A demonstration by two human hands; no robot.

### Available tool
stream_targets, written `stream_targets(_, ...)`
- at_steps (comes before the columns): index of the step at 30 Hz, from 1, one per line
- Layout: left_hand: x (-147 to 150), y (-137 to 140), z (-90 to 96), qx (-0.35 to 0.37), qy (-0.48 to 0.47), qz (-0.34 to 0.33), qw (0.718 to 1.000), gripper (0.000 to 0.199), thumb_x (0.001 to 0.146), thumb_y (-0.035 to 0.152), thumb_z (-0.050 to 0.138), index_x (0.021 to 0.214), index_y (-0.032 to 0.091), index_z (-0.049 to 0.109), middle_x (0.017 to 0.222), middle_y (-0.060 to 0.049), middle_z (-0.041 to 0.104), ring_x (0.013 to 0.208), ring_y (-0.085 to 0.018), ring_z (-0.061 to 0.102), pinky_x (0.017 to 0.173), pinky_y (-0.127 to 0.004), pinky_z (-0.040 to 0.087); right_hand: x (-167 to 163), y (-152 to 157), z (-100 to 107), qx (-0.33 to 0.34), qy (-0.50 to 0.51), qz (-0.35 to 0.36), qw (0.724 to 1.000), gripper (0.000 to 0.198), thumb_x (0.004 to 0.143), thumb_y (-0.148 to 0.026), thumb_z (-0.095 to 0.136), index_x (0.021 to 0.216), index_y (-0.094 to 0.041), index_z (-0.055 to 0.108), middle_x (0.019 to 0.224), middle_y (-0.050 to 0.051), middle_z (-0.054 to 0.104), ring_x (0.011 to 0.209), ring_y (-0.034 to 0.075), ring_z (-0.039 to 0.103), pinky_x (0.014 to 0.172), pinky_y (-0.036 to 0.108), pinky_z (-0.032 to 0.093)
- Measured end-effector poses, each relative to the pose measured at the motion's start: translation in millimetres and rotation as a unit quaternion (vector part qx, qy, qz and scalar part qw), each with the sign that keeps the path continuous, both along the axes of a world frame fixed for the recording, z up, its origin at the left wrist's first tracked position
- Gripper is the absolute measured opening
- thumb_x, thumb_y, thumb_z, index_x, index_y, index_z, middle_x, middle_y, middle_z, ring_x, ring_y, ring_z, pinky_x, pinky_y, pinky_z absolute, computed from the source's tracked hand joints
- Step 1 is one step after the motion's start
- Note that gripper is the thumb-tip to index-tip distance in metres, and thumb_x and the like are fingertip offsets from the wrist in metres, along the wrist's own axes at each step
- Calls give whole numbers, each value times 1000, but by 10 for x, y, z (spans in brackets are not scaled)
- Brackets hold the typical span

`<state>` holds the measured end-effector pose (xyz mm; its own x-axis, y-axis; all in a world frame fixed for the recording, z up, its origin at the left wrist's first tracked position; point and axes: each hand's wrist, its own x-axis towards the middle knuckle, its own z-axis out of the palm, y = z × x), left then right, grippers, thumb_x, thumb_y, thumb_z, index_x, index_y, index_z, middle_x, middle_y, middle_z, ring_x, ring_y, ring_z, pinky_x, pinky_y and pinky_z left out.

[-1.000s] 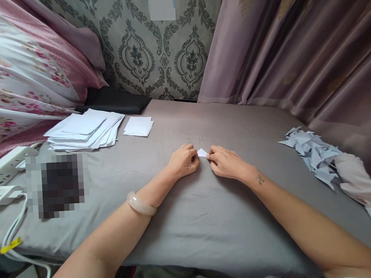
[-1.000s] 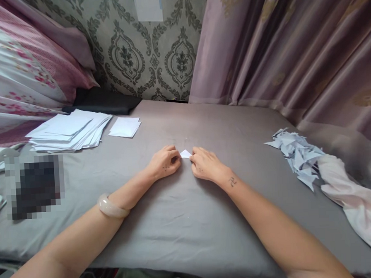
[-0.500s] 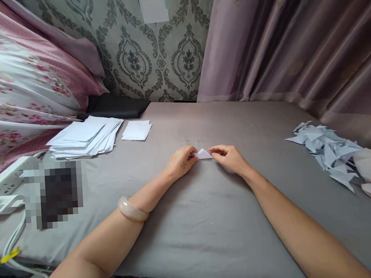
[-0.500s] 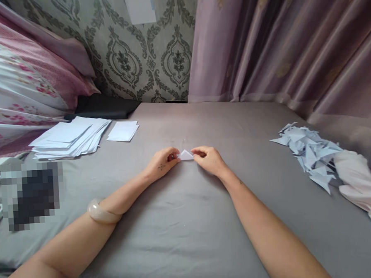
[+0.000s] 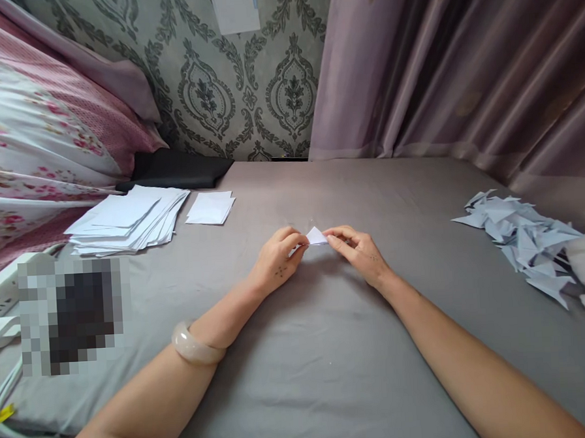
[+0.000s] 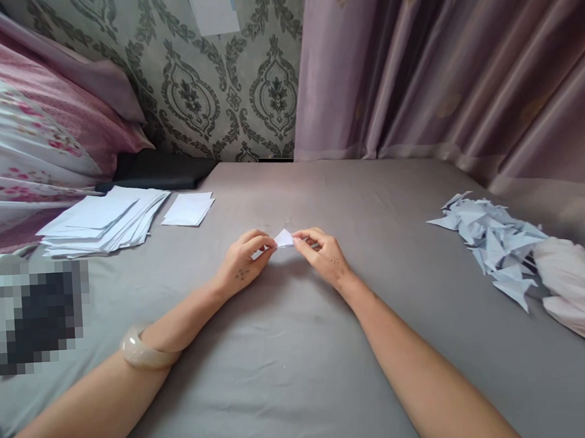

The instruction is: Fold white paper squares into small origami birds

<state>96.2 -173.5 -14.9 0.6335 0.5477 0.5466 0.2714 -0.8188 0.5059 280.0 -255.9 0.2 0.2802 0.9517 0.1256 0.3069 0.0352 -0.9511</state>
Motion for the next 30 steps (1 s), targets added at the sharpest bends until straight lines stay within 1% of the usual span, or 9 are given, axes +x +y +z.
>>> stream_targets(3,-18,-21,31,14,-30,26,999,13,92,21,49,93,21,63,97,-6,63,89,-15,59,79,-26,47,-49,0,5,-19,134,-18,991,36,73,-47,68,98,-21,65,89,4,67,80,17,63,66,30,49)
stream_targets(6,-33,-51,53,15,-25,27,999,15,91,21,48,95,22,63,100,-7,62,92,-15,60,83,-26,47,-92,7,-5,-42,231,5,972,39,68,-47,74,95,-20,64,85,4,68,75,17,65,63,29,51)
stream_targets(10,-23,-114,93,-27,-17,-2,999,19,85,19,51,99,21,64,111,-9,59,99,-17,59,84,-28,48,-129,13,-25,-29,216,16,976,32,66,-45,75,81,-18,68,73,3,68,65,14,62,58,27,50)
stream_targets(13,4,-158,163,-129,-56,-18,990,18,82,22,55,95,18,66,118,-11,58,103,-19,58,82,-28,48,-143,12,-41,-7,176,3,984,29,67,-44,75,80,-18,69,69,1,66,61,13,60,56,26,49)
stream_targets(17,30,-181,259,-318,-79,-26,944,24,86,34,55,89,15,69,99,-9,68,92,-20,62,80,-29,47,-148,7,-47,15,130,0,991,29,70,-44,73,82,-19,69,71,1,67,61,13,59,56,27,48)
stream_targets(20,34,-178,271,-407,-92,-34,908,27,81,37,61,93,14,68,91,-7,69,82,-18,62,75,-29,46,-140,1,-36,15,114,0,993,31,72,-48,71,81,-18,69,67,0,65,58,12,57,56,27,48)
stream_targets(23,36,-166,245,-461,-122,-58,877,34,72,32,70,100,13,65,85,-6,68,74,-15,60,70,-27,45,-127,-9,-21,13,128,26,991,37,80,-55,61,77,-19,67,66,0,62,60,12,56,58,27,48)
stream_targets(25,37,-151,227,-484,-139,-71,861,38,70,30,72,104,14,65,86,-5,67,75,-15,60,70,-27,44,-124,-18,-11,16,154,53,987,41,83,-58,55,81,-19,67,71,2,63,67,13,58,61,27,48)
stream_targets(30,34,-109,198,-505,-187,-96,837,38,70,23,72,106,14,66,91,-6,69,85,-16,60,80,-28,44,-141,-35,16,22,160,58,985,42,77,-55,66,100,-20,67,73,1,65,67,14,59,62,28,48)
